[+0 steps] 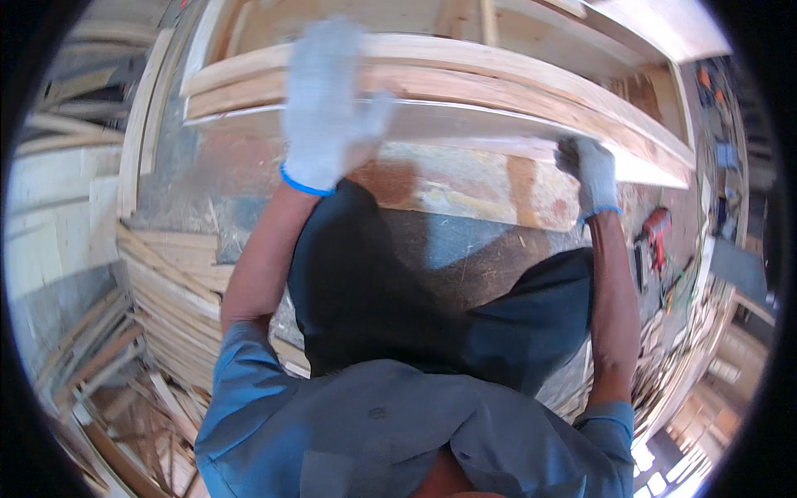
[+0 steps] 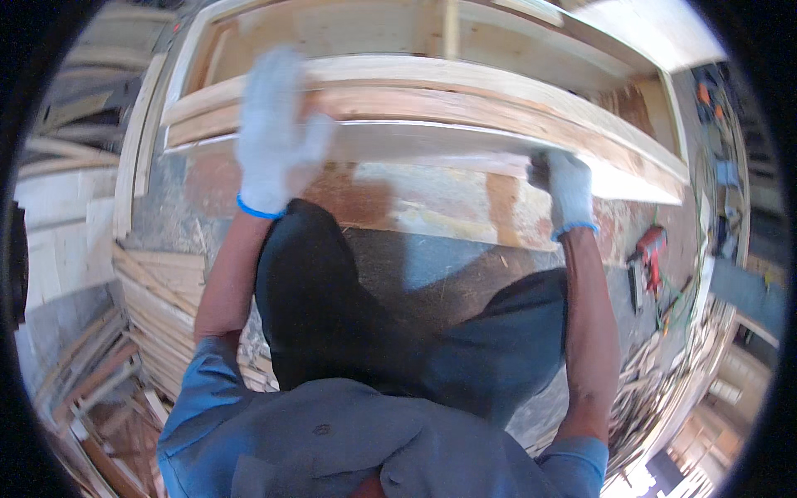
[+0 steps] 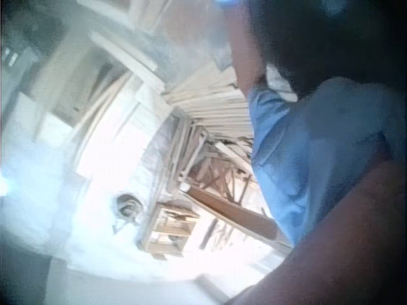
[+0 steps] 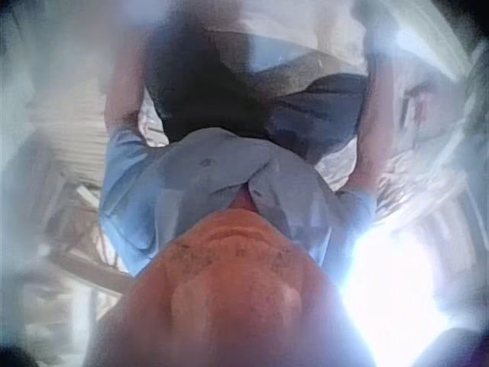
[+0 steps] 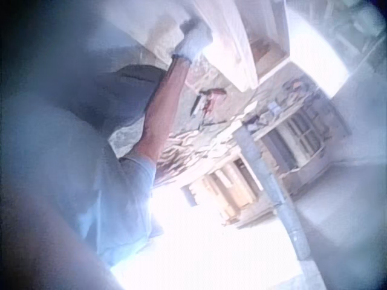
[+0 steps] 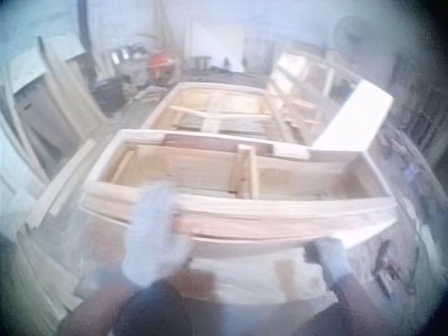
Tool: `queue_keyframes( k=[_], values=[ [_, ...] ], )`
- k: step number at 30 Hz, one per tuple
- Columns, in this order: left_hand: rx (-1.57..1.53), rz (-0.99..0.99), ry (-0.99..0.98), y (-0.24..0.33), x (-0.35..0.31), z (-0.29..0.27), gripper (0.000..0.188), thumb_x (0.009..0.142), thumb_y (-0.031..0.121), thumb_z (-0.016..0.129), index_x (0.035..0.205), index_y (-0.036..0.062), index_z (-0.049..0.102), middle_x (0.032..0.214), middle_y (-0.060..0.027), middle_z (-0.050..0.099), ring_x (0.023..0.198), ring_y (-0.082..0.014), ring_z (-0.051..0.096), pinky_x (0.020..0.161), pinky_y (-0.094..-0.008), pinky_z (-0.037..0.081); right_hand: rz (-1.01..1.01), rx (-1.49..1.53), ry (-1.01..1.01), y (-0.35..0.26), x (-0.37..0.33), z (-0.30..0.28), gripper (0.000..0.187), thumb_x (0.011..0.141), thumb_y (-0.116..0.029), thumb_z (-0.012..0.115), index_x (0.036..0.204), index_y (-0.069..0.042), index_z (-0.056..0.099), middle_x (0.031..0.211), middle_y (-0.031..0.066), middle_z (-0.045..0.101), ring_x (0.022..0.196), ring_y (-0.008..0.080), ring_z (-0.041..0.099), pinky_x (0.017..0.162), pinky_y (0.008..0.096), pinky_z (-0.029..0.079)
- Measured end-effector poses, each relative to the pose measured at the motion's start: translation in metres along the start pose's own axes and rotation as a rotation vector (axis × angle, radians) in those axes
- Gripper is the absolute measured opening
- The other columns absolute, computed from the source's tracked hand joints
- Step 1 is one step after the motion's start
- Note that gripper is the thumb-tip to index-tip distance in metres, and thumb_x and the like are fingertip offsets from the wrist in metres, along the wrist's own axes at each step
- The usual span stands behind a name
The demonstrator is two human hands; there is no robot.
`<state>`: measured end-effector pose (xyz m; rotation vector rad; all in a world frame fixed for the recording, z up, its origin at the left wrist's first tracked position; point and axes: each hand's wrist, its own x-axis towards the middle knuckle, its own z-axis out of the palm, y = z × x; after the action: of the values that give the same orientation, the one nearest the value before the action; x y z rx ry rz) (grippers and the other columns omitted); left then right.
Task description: The person measures and marks a large plywood sheet using a tape measure, ruler, and pencil, then positions the sheet into a curved wooden frame. They use a nail gun to fasten the plywood to the frame, completing the assembly of a curved furniture component.
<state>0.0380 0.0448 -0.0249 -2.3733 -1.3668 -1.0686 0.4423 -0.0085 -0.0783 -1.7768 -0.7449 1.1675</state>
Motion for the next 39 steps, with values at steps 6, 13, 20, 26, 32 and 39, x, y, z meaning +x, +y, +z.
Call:
queue_keyframes(
  k=[6,13,20,26,32,39],
  values=[
    [0.032,0.419,-0.462,0.079,0.056,0.044,0.077,0.081,0.045,0.074,0.144,0.0098,0.048,0.152,-0.0203,0.04,0.143,-0.0388,0.035,0.12,-0.0528,0.024,-0.063,-0.017,-0.033,-0.002,-0.004,0.004,0.026,0.093,-0.019,0.056,0.095,0.003,0.069,0.085,0.012,0.071,0.074,0.0194,0.07,0.069,0.0323,0.059],
    [0.024,0.459,-0.535,0.079,0.073,0.071,0.08,0.079,0.04,0.076,0.148,0.0151,0.046,0.148,-0.0192,0.044,0.131,-0.0386,0.046,0.111,-0.0498,0.035,-0.113,0.002,-0.031,0.005,-0.004,0.007,0.028,0.09,-0.021,0.056,0.083,0.004,0.067,0.075,0.0105,0.065,0.065,0.0169,0.062,0.062,0.0305,0.053],
    [0.016,0.464,-0.542,0.082,0.076,0.068,0.077,0.079,0.037,0.074,0.147,0.013,0.048,0.146,-0.0199,0.045,0.127,-0.0399,0.048,0.107,-0.0486,0.037,-0.157,-0.117,-0.124,0.011,0.002,0.0,0.029,0.093,-0.021,0.057,0.084,0.004,0.067,0.074,0.0089,0.065,0.066,0.0152,0.061,0.064,0.0286,0.052],
    [0.068,0.44,-0.617,0.092,0.081,0.066,0.075,0.081,0.034,0.071,0.147,0.0078,0.048,0.148,-0.0253,0.044,0.131,-0.0435,0.045,0.111,-0.0501,0.035,-0.413,-0.4,-0.204,0.007,0.003,-0.009,0.033,0.097,-0.029,0.055,0.087,-0.001,0.069,0.068,0.0064,0.06,0.065,0.0157,0.055,0.063,0.0336,0.048],
    [0.078,0.432,-0.572,0.085,0.07,0.067,0.079,0.081,0.025,0.074,0.151,0.0052,0.042,0.152,-0.0241,0.041,0.137,-0.0437,0.041,0.114,-0.0493,0.033,-0.248,-0.39,-0.419,-0.023,-0.015,-0.091,0.036,0.094,-0.036,0.061,0.092,-0.001,0.072,0.075,0.0063,0.066,0.068,0.0137,0.059,0.066,0.0321,0.05],
    [0.088,0.476,-0.574,0.084,0.074,0.07,0.08,0.082,0.025,0.074,0.152,0.0043,0.04,0.154,-0.0248,0.039,0.139,-0.0446,0.04,0.114,-0.0496,0.032,-0.03,-0.584,0.481,0.197,0.026,-0.327,0.04,0.086,-0.039,0.061,0.098,-0.003,0.074,0.091,0.0227,0.072,0.084,0.0355,0.071,0.078,0.0449,0.054]
  ],
)
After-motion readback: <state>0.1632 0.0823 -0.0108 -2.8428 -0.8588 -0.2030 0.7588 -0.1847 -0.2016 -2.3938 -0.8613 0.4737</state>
